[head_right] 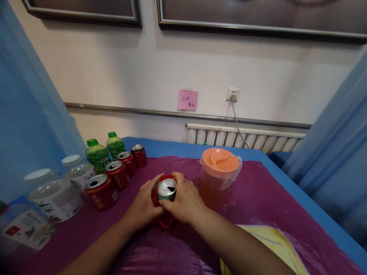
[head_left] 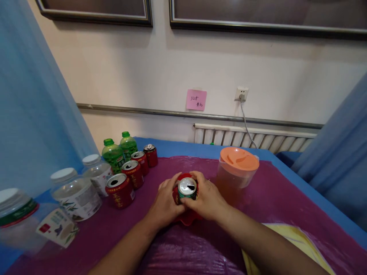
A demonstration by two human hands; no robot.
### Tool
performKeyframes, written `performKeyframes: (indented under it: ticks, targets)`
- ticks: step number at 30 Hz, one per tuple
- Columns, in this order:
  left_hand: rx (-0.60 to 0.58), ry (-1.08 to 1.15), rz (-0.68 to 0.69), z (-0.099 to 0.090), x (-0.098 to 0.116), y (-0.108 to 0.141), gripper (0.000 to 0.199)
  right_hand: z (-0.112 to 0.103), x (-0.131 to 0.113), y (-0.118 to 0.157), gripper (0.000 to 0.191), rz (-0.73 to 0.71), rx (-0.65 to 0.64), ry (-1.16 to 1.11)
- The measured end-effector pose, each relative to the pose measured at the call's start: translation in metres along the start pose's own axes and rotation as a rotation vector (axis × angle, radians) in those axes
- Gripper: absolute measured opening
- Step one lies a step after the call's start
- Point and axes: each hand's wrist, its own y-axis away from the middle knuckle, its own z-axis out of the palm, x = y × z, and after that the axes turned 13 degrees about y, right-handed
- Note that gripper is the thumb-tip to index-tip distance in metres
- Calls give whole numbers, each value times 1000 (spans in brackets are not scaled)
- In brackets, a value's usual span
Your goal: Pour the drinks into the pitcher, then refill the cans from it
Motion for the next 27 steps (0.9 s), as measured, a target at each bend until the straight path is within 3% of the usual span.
performKeyframes:
  ticks: [4, 8, 15, 21, 24, 27]
  targets:
    - [-5, 24, 57, -2, -3, -6, 76, -3, -8, -2, 71, 29, 60, 27]
    - [-51, 48, 125, -3, -11, -10, 84, -20, -13, 1, 73, 27, 125, 11]
    - [-99, 14, 147, 6, -37, -5, 102, -58, 19, 57, 69, 25, 294, -204]
    - [-97, -9, 118, 10, -39, -6, 85, -89, 87, 110, 60, 168, 377, -137]
    - [-61, 9, 114, 11, -37, -8, 75, -102, 143, 112, 63, 301, 475, -94]
    - [-4, 32, 110, 12, -32, -8, 65, -120, 201, 95, 69, 497, 580, 13]
